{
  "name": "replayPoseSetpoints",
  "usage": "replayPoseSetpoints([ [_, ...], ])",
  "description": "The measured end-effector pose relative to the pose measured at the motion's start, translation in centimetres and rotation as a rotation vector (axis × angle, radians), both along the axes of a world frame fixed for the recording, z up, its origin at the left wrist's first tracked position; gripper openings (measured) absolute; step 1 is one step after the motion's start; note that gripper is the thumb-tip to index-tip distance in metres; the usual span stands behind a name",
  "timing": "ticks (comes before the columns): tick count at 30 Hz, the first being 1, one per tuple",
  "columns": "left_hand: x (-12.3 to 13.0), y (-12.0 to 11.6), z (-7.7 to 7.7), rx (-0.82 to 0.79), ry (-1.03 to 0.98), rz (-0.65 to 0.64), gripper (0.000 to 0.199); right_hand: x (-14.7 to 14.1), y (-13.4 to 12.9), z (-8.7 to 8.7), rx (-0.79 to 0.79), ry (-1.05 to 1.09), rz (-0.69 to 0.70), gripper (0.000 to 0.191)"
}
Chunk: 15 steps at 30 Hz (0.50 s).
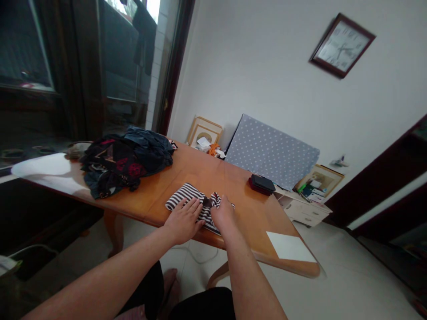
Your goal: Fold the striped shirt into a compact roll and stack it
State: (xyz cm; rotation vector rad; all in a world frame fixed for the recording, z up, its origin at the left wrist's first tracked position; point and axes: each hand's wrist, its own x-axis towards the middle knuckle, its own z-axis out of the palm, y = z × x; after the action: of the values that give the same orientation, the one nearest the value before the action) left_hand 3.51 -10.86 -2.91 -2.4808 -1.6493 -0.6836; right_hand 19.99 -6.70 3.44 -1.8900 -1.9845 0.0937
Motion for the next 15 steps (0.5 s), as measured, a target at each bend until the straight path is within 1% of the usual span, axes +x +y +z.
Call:
replayPoseSetpoints([
  [3,0.0,-0.1,0.1,-0.010,-0.013,0.001,0.065,-0.8,0.2,0.2,-0.002,-0.040,0.022,0.033],
  [6,0.0,-0.2,0.2,-0.019,-0.021,0.009,0.064,-1.5,0.2,-0.6,-0.053,-0.058,0.057,0.031],
  [9,0.0,-0.3,0.4,-0.015,-0.008,0.002,0.062,-1.3,0.4,-1.1,-0.098,0.055,0.119,0.036],
  [11,0.0,-0.4,0.4,-0.009,-0.002,0.002,0.061,-0.7,0.8,-1.1,-0.114,0.154,0.142,0.040],
  [13,0.0,-0.4,0.4,-0.006,0.000,0.004,0.061,0.1,1.2,-0.8,-0.042,0.169,0.133,0.039],
  [15,0.0,-0.4,0.4,-0.005,0.003,0.004,0.061,0.6,1.7,-0.6,0.063,0.092,0.116,0.039],
])
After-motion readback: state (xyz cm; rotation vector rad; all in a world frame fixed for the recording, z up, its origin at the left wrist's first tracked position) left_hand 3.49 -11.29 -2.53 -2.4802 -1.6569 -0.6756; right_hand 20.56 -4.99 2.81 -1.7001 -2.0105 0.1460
